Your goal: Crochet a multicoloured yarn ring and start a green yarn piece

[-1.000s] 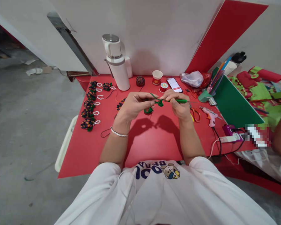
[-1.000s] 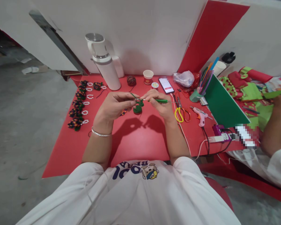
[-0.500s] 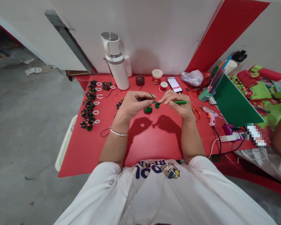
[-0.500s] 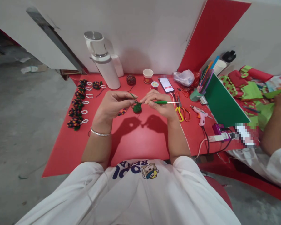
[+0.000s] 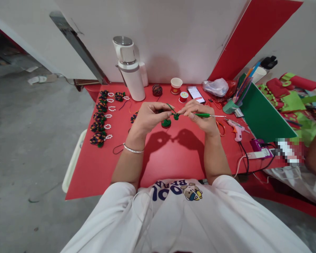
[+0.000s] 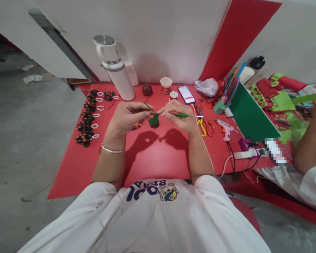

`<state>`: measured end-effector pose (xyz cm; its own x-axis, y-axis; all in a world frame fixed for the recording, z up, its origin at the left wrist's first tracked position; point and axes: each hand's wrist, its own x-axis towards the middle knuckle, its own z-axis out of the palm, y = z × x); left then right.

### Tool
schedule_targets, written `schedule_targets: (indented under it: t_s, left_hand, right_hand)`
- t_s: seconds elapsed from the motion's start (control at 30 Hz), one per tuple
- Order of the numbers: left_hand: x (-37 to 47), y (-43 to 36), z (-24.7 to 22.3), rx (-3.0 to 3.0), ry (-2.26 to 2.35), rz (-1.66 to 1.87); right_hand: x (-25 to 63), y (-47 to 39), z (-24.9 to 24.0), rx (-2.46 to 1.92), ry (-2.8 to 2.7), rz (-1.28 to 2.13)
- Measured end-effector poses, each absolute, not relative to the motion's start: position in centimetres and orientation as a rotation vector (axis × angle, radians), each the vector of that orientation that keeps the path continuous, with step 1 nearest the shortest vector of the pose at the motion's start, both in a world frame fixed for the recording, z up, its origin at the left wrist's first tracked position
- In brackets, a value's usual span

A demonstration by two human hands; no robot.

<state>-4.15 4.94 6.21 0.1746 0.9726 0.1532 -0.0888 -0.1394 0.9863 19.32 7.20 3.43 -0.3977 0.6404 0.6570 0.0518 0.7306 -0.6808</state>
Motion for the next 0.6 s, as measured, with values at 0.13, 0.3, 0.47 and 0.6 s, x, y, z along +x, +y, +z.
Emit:
schedule_targets:
  t_s: [0.13,0.3,0.47,0.6]
  left_hand:
    - [-4.1,5.0,6.0,1.332,0.95,1.227]
    - [-4.1,5.3,5.5,1.309,0.951,1.265]
    - [-3.8,5.8,4.8,1.156,0.883,1.338]
    - [-3.4,5.9,5.0,0.923,0.776,1.301]
  right_hand:
    - [19.2,7.0,3.6,-0.547,-1.913,0.631]
    - [18.8,6.5,4.2,-0.565,-1.982,0.438]
    - [17.7,5.8,4.3,-0.614,-2.026,0.141]
    - [16.5,5.4,3.1,-0.66,-1.968,-0.068]
